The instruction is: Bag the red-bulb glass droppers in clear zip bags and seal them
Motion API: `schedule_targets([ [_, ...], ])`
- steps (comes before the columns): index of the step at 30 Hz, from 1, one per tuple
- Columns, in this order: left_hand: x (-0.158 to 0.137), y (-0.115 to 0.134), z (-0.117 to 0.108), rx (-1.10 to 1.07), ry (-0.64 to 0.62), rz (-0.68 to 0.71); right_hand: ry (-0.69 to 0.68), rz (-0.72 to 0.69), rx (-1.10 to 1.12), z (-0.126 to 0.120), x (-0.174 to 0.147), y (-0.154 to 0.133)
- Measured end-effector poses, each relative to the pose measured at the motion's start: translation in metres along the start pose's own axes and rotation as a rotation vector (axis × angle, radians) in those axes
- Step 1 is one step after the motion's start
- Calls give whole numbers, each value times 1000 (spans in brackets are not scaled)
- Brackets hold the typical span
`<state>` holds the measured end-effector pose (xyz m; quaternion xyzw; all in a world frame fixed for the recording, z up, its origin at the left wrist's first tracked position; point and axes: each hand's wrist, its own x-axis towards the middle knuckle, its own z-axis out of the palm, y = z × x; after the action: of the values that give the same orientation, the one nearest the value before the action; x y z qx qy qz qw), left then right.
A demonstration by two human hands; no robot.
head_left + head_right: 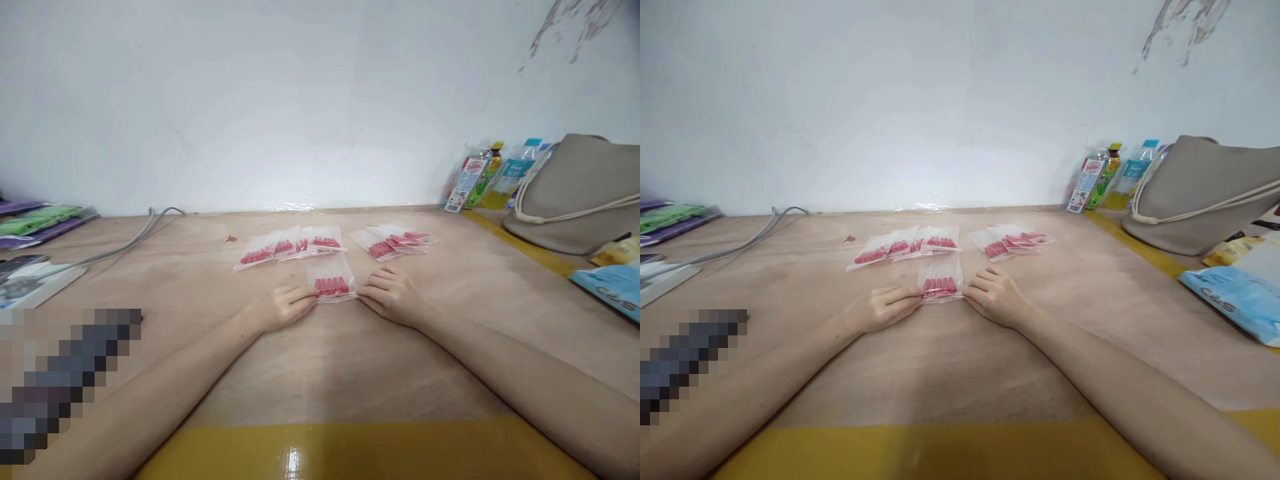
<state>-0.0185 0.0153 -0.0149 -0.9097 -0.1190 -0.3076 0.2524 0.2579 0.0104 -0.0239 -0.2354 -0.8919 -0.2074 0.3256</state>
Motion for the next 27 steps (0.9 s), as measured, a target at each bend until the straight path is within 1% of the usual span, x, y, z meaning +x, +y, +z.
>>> schedule_targets([
  [3,4,0,-2,54,-19,29,-34,-10,-6,-1,3,-1],
  [7,7,0,-4,93,-37,14,-47,-21,-35,-2,6,-3],
  [10,7,0,-5,84,-48,8,-47,-16,-41,-4,7,-4],
  [13,7,1,-4,67,-60,-4,-38,19,-48,-4,8,-6],
  [16,8,1,-2,58,-68,-12,-8,36,-59,1,15,-13],
  [22,11,2,4,44,-27,-13,42,-6,-66,22,38,-32],
  [24,11,2,5,41,-25,-19,70,-12,-69,25,41,-35],
  [27,12,3,4,39,-36,-28,73,-24,-82,26,43,-36],
])
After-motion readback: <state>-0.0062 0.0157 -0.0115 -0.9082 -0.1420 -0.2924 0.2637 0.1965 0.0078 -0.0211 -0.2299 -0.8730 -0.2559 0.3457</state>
